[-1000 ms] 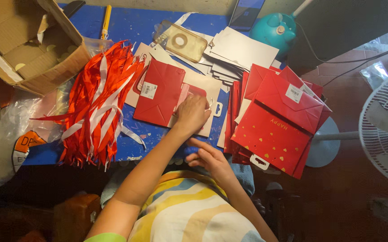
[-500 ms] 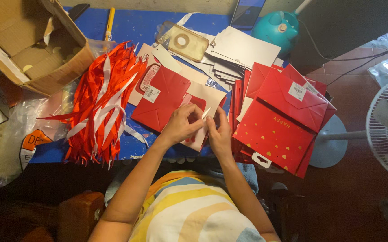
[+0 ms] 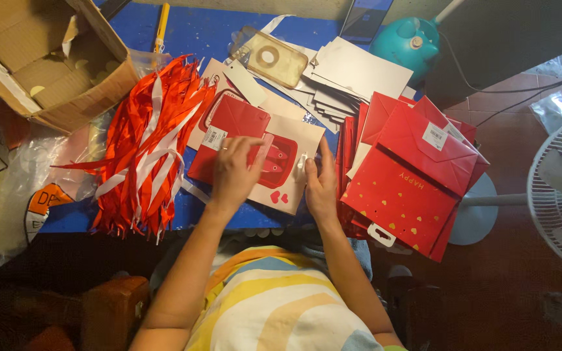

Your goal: The person assembles small red Valentine's Day gift boxes by inserting white plastic handles into slots, tucking in flaps, and tying red ribbons. They handle multiple boxes one at a time, stacking completed units on the table.

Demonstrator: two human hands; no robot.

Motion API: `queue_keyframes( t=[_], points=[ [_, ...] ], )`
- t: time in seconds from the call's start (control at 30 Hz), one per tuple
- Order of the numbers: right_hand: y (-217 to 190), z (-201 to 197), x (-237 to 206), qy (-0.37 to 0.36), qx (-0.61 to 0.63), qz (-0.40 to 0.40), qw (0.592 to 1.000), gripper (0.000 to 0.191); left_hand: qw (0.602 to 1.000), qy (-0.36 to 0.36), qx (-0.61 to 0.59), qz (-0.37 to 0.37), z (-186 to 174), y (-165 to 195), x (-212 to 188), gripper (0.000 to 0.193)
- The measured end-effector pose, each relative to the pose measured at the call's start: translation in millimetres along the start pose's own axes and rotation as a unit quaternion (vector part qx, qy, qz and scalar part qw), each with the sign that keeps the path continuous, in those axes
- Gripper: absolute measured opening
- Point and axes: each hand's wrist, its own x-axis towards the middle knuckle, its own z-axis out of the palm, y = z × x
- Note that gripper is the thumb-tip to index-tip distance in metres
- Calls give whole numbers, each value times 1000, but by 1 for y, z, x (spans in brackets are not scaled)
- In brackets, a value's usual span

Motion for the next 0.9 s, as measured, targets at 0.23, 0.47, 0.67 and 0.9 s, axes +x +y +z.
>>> queue_keyframes(
  t=[0.23, 0.47, 0.67, 0.9],
  points=[
    [-29, 19, 3, -43, -192, -149, 969, 31, 985, -61, 132, -88, -18, -25, -7, 96],
    [-1, 57, 39, -89, -165, -90, 978, 12, 974, -49, 214, -54, -4, -26, -9, 85],
    [7, 66, 45, -88, -170, -56, 980, 9, 948, -87, 304, -44, 17, -26, -5, 52],
    [9, 66, 50, -103, -177, -45, 978, 10, 953, -61, 297, 6, 25, -25, -2, 57]
  ],
)
